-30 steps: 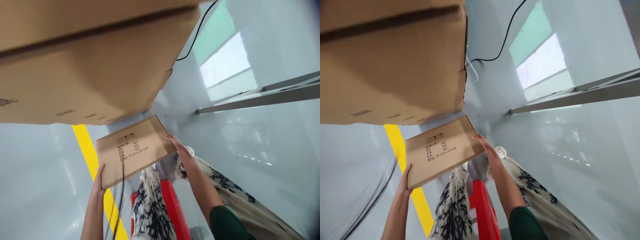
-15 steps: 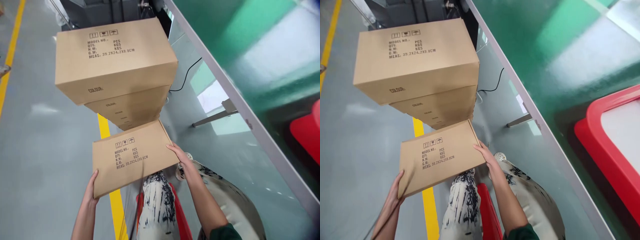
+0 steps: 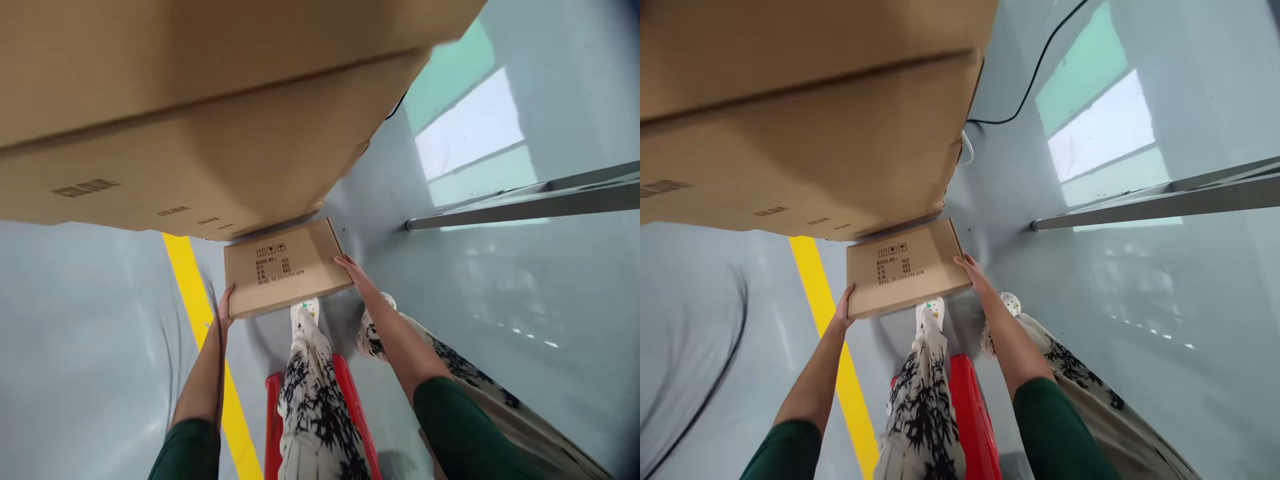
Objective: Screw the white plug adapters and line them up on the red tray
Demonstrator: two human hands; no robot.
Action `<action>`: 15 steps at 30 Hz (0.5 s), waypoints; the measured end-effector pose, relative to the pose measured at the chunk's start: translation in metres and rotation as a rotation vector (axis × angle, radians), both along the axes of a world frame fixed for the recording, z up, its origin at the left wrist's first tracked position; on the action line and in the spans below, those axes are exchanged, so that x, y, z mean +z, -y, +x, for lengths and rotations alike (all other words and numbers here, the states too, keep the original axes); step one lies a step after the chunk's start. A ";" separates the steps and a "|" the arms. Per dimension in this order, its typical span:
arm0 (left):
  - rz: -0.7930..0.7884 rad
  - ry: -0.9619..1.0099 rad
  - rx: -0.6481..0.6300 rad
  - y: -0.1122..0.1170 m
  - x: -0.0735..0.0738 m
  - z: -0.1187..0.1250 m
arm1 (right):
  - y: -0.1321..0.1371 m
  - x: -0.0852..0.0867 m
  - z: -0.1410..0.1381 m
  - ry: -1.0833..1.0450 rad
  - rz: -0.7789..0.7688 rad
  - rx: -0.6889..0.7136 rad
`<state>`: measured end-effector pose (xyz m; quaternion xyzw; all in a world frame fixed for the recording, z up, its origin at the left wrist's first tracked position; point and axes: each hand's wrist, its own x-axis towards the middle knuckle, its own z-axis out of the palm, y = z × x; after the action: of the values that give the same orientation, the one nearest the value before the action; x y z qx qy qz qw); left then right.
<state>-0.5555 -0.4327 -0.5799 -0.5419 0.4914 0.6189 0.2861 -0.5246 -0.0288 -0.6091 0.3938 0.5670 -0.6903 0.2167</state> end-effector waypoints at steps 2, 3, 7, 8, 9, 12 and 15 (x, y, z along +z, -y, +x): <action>-0.019 -0.005 0.052 -0.011 -0.035 -0.005 | -0.007 -0.036 -0.019 0.015 -0.004 0.008; -0.040 -0.007 0.086 -0.015 -0.049 -0.003 | -0.008 -0.051 -0.025 0.020 -0.003 0.011; -0.143 -0.004 0.246 -0.023 -0.083 0.021 | -0.012 -0.082 -0.035 0.030 0.020 0.012; -0.160 -0.002 0.283 -0.023 -0.088 0.028 | -0.013 -0.084 -0.033 0.035 0.032 0.008; -0.173 0.000 0.316 -0.024 -0.092 0.033 | -0.015 -0.085 -0.030 0.045 0.045 0.003; -0.188 0.013 0.375 -0.026 -0.101 0.043 | -0.017 -0.081 -0.013 0.110 0.096 -0.016; -0.176 0.029 0.375 -0.027 -0.108 0.047 | -0.009 -0.081 0.009 0.179 0.153 -0.045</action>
<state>-0.5088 -0.4053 -0.6876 -0.6555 0.4297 0.6083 0.1244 -0.5160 -0.0194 -0.6905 0.4820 0.5873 -0.6118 0.2202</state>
